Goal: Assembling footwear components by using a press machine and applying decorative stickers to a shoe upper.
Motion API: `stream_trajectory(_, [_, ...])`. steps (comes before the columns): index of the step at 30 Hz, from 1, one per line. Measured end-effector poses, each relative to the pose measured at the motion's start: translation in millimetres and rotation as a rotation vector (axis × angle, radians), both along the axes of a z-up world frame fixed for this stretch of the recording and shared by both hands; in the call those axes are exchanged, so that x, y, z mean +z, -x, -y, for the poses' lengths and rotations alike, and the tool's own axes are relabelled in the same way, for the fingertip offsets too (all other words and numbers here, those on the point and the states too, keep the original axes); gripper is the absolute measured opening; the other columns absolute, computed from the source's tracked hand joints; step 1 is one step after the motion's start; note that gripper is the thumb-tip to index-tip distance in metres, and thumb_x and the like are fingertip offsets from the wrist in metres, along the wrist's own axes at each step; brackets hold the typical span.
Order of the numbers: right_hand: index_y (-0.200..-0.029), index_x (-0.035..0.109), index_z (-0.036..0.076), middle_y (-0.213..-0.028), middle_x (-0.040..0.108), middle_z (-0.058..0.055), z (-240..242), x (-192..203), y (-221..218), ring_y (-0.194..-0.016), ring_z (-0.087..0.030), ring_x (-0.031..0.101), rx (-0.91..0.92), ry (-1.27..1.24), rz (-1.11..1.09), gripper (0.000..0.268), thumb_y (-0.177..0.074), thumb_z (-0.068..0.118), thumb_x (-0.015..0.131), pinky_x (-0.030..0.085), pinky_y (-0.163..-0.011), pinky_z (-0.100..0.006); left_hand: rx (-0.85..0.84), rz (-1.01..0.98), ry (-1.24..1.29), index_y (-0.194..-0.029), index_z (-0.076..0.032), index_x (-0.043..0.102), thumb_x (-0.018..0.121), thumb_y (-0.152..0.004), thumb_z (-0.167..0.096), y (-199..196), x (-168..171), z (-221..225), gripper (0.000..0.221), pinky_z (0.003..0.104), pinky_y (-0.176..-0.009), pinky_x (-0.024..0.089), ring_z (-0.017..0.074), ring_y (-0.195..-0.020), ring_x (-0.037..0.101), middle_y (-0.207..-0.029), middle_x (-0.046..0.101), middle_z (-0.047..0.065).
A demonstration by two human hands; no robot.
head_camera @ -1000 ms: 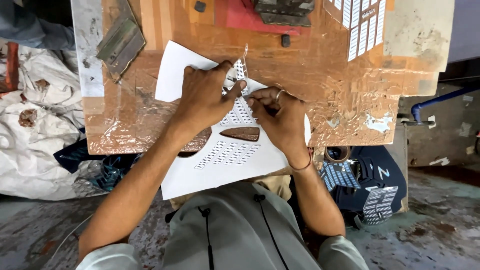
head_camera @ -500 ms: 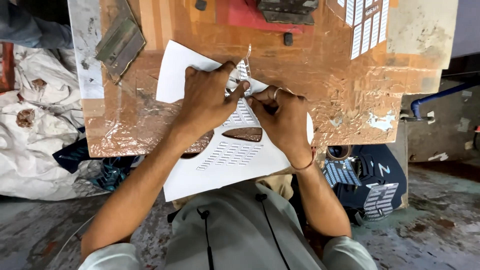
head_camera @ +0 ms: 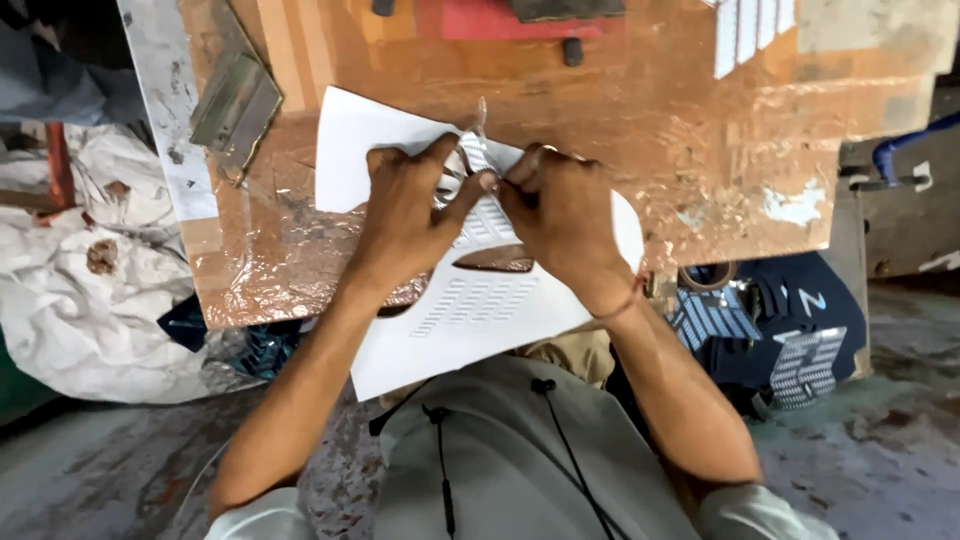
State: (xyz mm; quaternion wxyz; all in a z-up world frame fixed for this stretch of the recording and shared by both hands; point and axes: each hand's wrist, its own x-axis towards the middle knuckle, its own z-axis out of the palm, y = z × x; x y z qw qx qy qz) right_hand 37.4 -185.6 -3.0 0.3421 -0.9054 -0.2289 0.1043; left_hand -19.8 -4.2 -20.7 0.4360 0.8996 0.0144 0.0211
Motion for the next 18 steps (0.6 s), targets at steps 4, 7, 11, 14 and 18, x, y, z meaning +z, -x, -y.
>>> stream_trajectory(4, [-0.085, 0.071, 0.001, -0.074, 0.07, -0.016, 5.6, -1.8, 11.9, -0.066, -0.03, 0.068, 0.037, -0.086, 0.286, 0.011, -0.084, 0.006, 0.081, 0.051, -0.061, -0.037, 0.007, -0.109, -0.07, -0.131, 0.002, 0.063, 0.064, -0.101, -0.041, 2.1, 3.3, -0.1, 0.053, 0.045, -0.096, 0.037, 0.0368, -0.089, 0.061, -0.082, 0.071, 0.02])
stream_trajectory(7, [-0.093, 0.071, -0.001, -0.077, 0.074, -0.013, 20.8, -7.9, 10.1, -0.063, -0.016, 0.074, -0.053, -0.311, -0.035, 0.011, -0.091, 0.008, 0.078, 0.057, -0.058, -0.029, 0.0, -0.001, -0.05, -0.133, 0.002, 0.063, 0.06, -0.103, -0.04, 0.2, 8.9, 1.5, 0.052, 0.047, -0.098, 0.036, 0.0364, -0.098, 0.064, -0.099, 0.073, 0.022])
stream_trajectory(11, [-0.112, 0.068, 0.0, -0.082, 0.074, -0.015, 45.4, 1.1, 4.3, -0.066, -0.016, 0.071, -0.098, -0.481, -0.284, 0.02, -0.094, 0.006, 0.073, 0.057, -0.058, -0.027, -0.033, 0.114, -0.049, -0.137, 0.004, 0.061, 0.058, -0.105, -0.04, -1.2, 8.0, -2.2, 0.055, 0.05, -0.097, 0.034, 0.038, -0.111, 0.062, -0.107, 0.073, 0.024])
stream_trajectory(14, [-0.112, 0.07, -0.001, -0.087, 0.076, -0.012, 52.9, 14.1, 1.3, -0.062, -0.02, 0.073, -0.004, -0.314, -0.182, 0.018, -0.095, 0.006, 0.072, 0.056, -0.056, -0.028, -0.037, -0.037, -0.064, -0.13, 0.001, 0.064, 0.057, -0.103, -0.046, -3.1, 19.9, -1.5, 0.055, 0.047, -0.1, 0.036, 0.0377, -0.106, 0.062, -0.108, 0.072, 0.024])
stream_trajectory(18, [-0.111, 0.073, 0.001, -0.109, 0.071, -0.015, 41.7, 35.1, -2.1, -0.089, -0.03, 0.071, 0.127, -0.07, 0.247, 0.028, -0.087, 0.012, 0.08, 0.056, -0.077, -0.038, -0.1, -0.229, -0.067, -0.127, 0.0, 0.064, 0.057, -0.098, -0.055, -4.8, 43.5, -3.9, 0.063, 0.046, -0.1, 0.037, 0.038, -0.103, 0.062, -0.103, 0.072, 0.023])
